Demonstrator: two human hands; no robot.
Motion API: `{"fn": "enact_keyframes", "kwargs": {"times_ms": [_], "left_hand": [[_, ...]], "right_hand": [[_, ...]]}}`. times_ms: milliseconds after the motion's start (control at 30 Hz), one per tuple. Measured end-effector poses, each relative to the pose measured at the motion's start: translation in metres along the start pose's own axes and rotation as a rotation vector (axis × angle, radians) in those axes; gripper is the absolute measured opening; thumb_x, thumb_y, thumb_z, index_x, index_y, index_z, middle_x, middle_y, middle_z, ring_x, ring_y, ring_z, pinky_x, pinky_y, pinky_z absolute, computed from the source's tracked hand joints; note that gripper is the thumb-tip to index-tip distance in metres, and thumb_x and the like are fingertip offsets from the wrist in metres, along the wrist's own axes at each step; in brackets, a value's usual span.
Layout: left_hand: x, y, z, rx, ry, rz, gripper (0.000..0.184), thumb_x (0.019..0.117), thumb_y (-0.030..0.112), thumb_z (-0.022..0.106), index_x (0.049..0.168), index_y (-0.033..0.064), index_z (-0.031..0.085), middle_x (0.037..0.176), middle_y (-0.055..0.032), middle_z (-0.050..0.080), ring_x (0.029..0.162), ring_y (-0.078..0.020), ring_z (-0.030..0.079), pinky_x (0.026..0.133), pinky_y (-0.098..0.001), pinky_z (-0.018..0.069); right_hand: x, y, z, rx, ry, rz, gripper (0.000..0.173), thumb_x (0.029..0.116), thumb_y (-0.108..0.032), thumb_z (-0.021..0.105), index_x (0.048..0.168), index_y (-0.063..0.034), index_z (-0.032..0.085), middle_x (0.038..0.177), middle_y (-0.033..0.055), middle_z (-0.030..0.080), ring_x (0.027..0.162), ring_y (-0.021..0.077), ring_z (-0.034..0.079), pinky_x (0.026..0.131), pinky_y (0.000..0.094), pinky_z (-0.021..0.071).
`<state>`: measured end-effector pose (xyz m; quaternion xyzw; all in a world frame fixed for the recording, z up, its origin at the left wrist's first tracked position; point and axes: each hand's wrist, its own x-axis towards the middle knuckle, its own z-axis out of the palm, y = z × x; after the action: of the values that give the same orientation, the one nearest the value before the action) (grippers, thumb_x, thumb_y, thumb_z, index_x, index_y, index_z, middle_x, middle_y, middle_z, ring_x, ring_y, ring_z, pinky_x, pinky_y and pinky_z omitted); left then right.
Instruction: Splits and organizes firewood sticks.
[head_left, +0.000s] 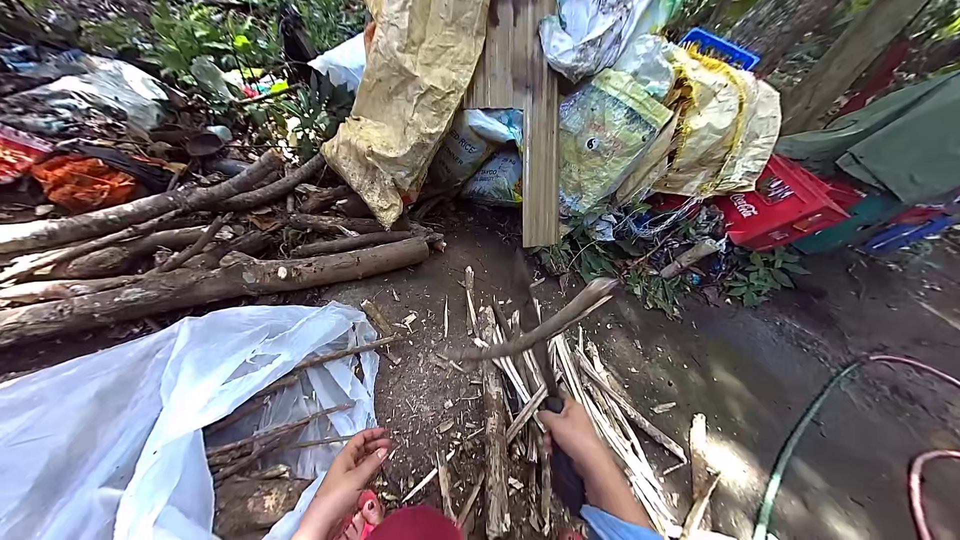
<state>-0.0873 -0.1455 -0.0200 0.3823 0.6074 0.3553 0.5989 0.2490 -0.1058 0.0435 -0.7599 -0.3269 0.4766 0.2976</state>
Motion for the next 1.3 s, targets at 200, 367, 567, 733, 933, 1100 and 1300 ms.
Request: {"fn": "enact_keyframes", "kwargs": {"times_ms": [200, 367, 567, 733, 933, 1100, 1300], "left_hand": [[0.010, 0.003, -0.012, 0.006, 0.085, -0.063, 0.035, 0.1013, -0.001, 0.053, 0.136, -0.0058, 0.050, 0.124, -0.0178, 0.064, 0.105, -0.0186, 0.066, 0.090, -0.0340, 0.0541], [0.009, 0.006, 0.002, -0.020, 0.059, -0.047, 0.038, 0.1006, 0.001, 0.054, 0.137, -0.0063, 0.049, 0.126, -0.0200, 0.063, 0.108, -0.0223, 0.065, 0.092, -0.0372, 0.0539], [0.003, 0.010, 0.003, -0.013, 0.025, -0.019, 0.037, 0.0990, 0.001, 0.055, 0.135, -0.0057, 0.051, 0.122, -0.0168, 0.064, 0.104, -0.0189, 0.066, 0.089, -0.0344, 0.0544], [0.008, 0.007, -0.015, 0.016, 0.070, 0.011, 0.038, 0.0980, 0.002, 0.054, 0.135, -0.0054, 0.051, 0.122, -0.0152, 0.064, 0.103, -0.0163, 0.066, 0.089, -0.0322, 0.0546], [0.024, -0.007, -0.024, -0.029, 0.153, -0.051, 0.034, 0.0999, 0.000, 0.053, 0.134, -0.0041, 0.051, 0.119, -0.0137, 0.065, 0.101, -0.0148, 0.066, 0.087, -0.0297, 0.0548], [0.041, 0.024, 0.002, 0.021, 0.065, 0.131, 0.072, 0.0850, 0.018, 0.067, 0.147, -0.0076, 0.040, 0.134, -0.0224, 0.060, 0.119, -0.0271, 0.062, 0.100, -0.0417, 0.0520], [0.096, 0.069, 0.070, 0.348, -0.313, 0.418, 0.115, 0.0714, 0.038, 0.085, 0.158, -0.0074, 0.025, 0.155, -0.0266, 0.043, 0.145, -0.0367, 0.042, 0.116, -0.0498, 0.0399]], "right_hand": [[-0.039, -0.035, -0.017, -0.419, 0.005, -0.114, 0.040, 0.0909, -0.010, 0.069, 0.125, 0.0051, 0.058, 0.087, 0.0191, 0.066, 0.072, 0.0311, 0.066, 0.070, 0.0512, 0.0561], [0.049, 0.038, 0.085, -0.528, -0.124, 0.109, 0.045, 0.0911, -0.015, 0.071, 0.129, 0.0038, 0.058, 0.112, 0.0255, 0.068, 0.101, 0.0377, 0.069, 0.090, 0.0559, 0.0545], [0.089, 0.035, 0.112, -0.185, -0.011, 0.058, 0.030, 0.0931, -0.009, 0.068, 0.118, 0.0041, 0.057, 0.082, 0.0154, 0.065, 0.062, 0.0235, 0.064, 0.063, 0.0425, 0.0558], [0.061, -0.007, 0.072, -0.125, -0.026, -0.127, 0.039, 0.0909, -0.005, 0.069, 0.126, 0.0062, 0.057, 0.080, 0.0153, 0.064, 0.060, 0.0229, 0.063, 0.061, 0.0420, 0.0560], [0.032, -0.028, 0.072, -0.222, 0.042, -0.224, 0.039, 0.0944, -0.011, 0.068, 0.128, 0.0070, 0.058, 0.089, 0.0198, 0.067, 0.072, 0.0295, 0.067, 0.072, 0.0487, 0.0575], [0.081, 0.074, 0.124, -0.552, -0.191, 0.146, 0.042, 0.0922, -0.020, 0.072, 0.123, 0.0071, 0.062, 0.113, 0.0267, 0.069, 0.104, 0.0386, 0.069, 0.093, 0.0567, 0.0535], [0.082, 0.112, 0.129, -0.672, -0.177, 0.212, 0.044, 0.0935, -0.021, 0.068, 0.129, 0.0027, 0.061, 0.123, 0.0243, 0.068, 0.116, 0.0377, 0.067, 0.097, 0.0575, 0.0530]]}}
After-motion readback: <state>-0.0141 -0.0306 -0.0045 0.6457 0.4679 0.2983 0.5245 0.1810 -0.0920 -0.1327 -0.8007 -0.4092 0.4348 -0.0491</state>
